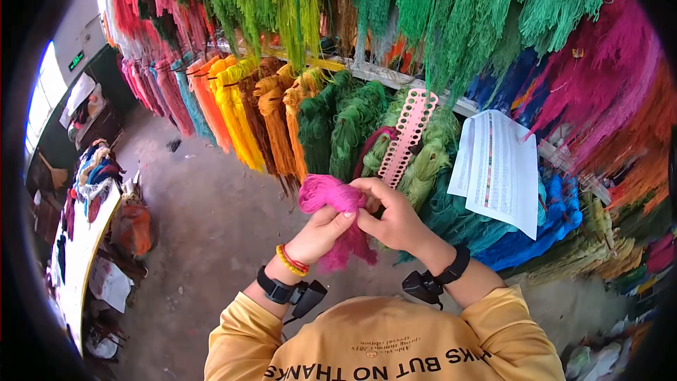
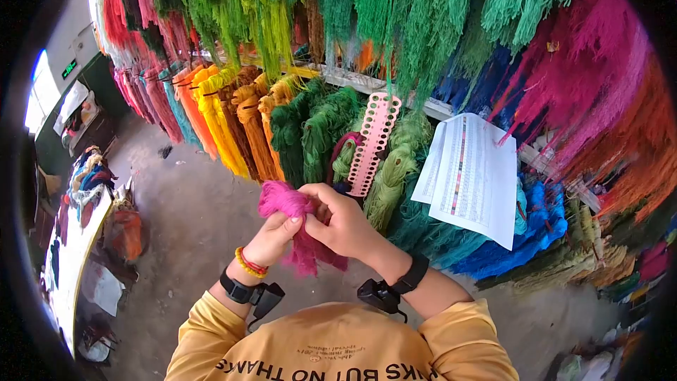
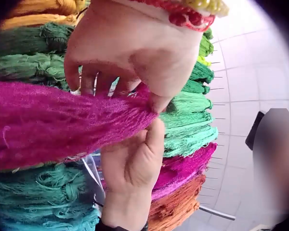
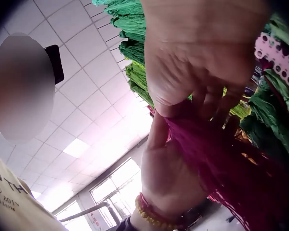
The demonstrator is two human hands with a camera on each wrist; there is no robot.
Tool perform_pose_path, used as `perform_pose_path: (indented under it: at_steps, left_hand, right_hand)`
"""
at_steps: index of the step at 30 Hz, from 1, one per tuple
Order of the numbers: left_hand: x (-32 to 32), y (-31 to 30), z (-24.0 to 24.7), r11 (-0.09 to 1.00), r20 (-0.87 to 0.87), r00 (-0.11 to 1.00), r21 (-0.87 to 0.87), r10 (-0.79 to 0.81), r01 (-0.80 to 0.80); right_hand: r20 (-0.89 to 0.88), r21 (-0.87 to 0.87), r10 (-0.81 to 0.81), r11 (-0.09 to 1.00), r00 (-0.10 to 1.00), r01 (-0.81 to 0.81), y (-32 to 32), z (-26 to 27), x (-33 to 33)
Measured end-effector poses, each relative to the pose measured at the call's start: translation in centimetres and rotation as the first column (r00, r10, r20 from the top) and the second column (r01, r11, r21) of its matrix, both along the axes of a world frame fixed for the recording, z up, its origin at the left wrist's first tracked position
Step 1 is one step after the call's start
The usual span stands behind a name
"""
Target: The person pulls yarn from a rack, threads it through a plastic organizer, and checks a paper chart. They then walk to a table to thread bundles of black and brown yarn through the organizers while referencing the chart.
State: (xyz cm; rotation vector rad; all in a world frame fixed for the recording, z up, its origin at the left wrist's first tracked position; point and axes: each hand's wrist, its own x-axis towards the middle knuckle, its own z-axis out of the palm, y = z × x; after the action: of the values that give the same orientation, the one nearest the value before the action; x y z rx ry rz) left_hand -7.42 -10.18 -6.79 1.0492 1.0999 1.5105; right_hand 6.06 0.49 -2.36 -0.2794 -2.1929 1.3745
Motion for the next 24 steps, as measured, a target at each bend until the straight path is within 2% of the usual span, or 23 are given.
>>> perform_pose_path:
  at_steps: [2, 3, 6, 7, 8, 10, 11, 12, 15, 18, 21, 24]
  left_hand:
    - [-0.9, -0.3, 0.9, 0.995, -0.270, 0.961, -0.062, 0.057, -0.076]
    - [-0.8, -0.4, 0.6, 0.965, -0.273, 0.927, 0.038, 0.259, -0.258]
    - [-0.5, -0.7, 0.9, 0.894, -0.159, 0.882, 0.147, 0.443, -0.423]
    - [0.3, -0.5, 1.9, 0.898, -0.229, 0.874, 0.214, 0.429, -0.385]
    - [0.5, -0.1, 1.8, 0.915, -0.316, 0.863, 0.220, 0.394, -0.337]
    - [0.5, 0.3, 1.6, 0.943, -0.485, 0.811, 0.229, 0.327, -0.243]
    - [0.1, 0.6, 0.6, 0.952, -0.413, 0.861, 0.204, 0.296, -0.229]
    - [-0.1, 0.7, 0.3, 0.961, -0.418, 0.867, 0.166, 0.273, -0.222]
    - [0.2, 0.9, 0.2, 0.973, -0.428, 0.874, 0.076, 0.229, -0.218]
    - [1.0, 1.3, 0.6, 0.979, -0.329, 0.924, 0.004, 0.194, -0.205]
    - [1.8, 2.1, 0.8, 0.945, -0.675, 0.667, 0.161, 0.316, -0.285]
    - [1.8, 2.6, 1.0, 0.943, -0.736, 0.594, 0.205, 0.324, -0.260]
  right_hand:
    - [-0.036, 0.048, -0.134, 0.990, 0.990, 0.136, 0.1, -0.7, 0.1]
    - [-0.043, 0.128, -0.172, 0.976, 0.984, 0.176, 0.4, -0.9, 0.1]
    - [-0.152, 0.395, -0.216, 0.881, 0.965, 0.259, 0.9, -1.5, 0.2]
    - [-0.156, 0.441, -0.206, 0.861, 0.966, 0.255, 0.7, -1.6, 0.4]
    - [-0.079, 0.469, -0.202, 0.857, 0.976, 0.215, 0.3, -1.3, 0.8]
    - [-0.089, 0.491, -0.218, 0.839, 0.972, 0.233, -0.1, -1.2, 1.1]
    - [-0.094, 0.487, -0.220, 0.841, 0.971, 0.237, 0.1, -1.5, 1.3]
    - [-0.227, 0.501, -0.181, 0.821, 0.957, 0.274, 0.4, -1.8, 1.1]
    - [-0.131, 0.615, -0.140, 0.765, 0.981, 0.191, 0.8, -2.0, 2.0]
    - [-0.138, 0.634, -0.195, 0.736, 0.971, 0.238, 1.2, -2.5, 2.5]
    - [-0.165, 0.674, -0.240, 0.681, 0.957, 0.287, 1.3, -2.6, 2.5]
    - [-0.179, 0.697, -0.224, 0.659, 0.958, 0.284, 1.7, -2.9, 2.6]
